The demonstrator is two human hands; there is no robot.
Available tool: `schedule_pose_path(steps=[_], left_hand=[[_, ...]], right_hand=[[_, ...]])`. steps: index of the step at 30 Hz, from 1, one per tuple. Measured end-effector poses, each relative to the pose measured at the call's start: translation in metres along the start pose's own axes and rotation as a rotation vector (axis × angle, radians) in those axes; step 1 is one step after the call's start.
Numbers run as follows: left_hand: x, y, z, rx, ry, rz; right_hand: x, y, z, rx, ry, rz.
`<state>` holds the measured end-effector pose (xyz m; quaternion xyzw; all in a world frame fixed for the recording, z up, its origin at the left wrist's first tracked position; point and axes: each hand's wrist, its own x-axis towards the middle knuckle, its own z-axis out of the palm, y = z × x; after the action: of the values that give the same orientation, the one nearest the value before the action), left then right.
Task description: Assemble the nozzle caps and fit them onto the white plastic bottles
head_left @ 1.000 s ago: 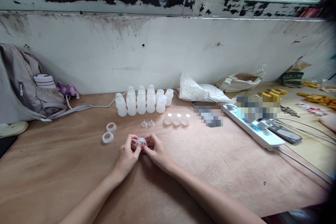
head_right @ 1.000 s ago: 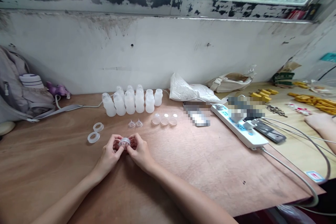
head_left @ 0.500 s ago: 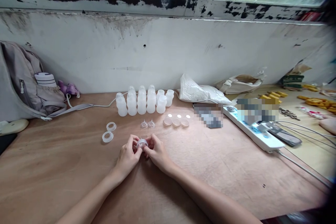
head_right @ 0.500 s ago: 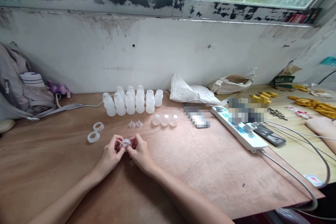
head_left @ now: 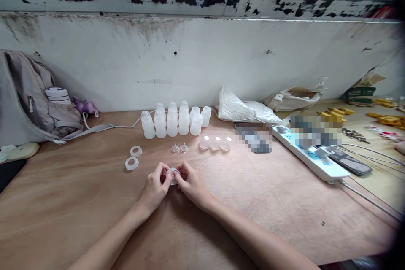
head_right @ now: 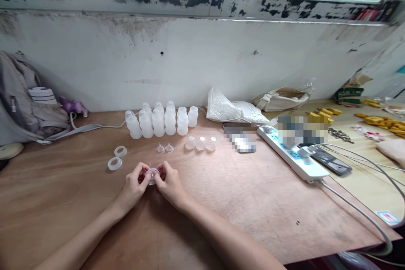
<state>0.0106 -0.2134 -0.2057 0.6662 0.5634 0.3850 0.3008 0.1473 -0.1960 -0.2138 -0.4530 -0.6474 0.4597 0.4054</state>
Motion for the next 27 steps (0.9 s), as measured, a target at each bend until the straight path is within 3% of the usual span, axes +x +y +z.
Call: schedule_pose_path(steps=[21,27], left_hand=[[-0.0028,0.0003,0.0012,0.089,-0.007,-0.025],[-0.0018,-0.0001,-0.0034,0.124,0.05,-0.064]], right_hand=[[-0.0024,0.0004,-0.0018,0.018,0.005,-0.075],[-0.0003,-0.0015,-0.0091,0.454,-0.255,0.059]])
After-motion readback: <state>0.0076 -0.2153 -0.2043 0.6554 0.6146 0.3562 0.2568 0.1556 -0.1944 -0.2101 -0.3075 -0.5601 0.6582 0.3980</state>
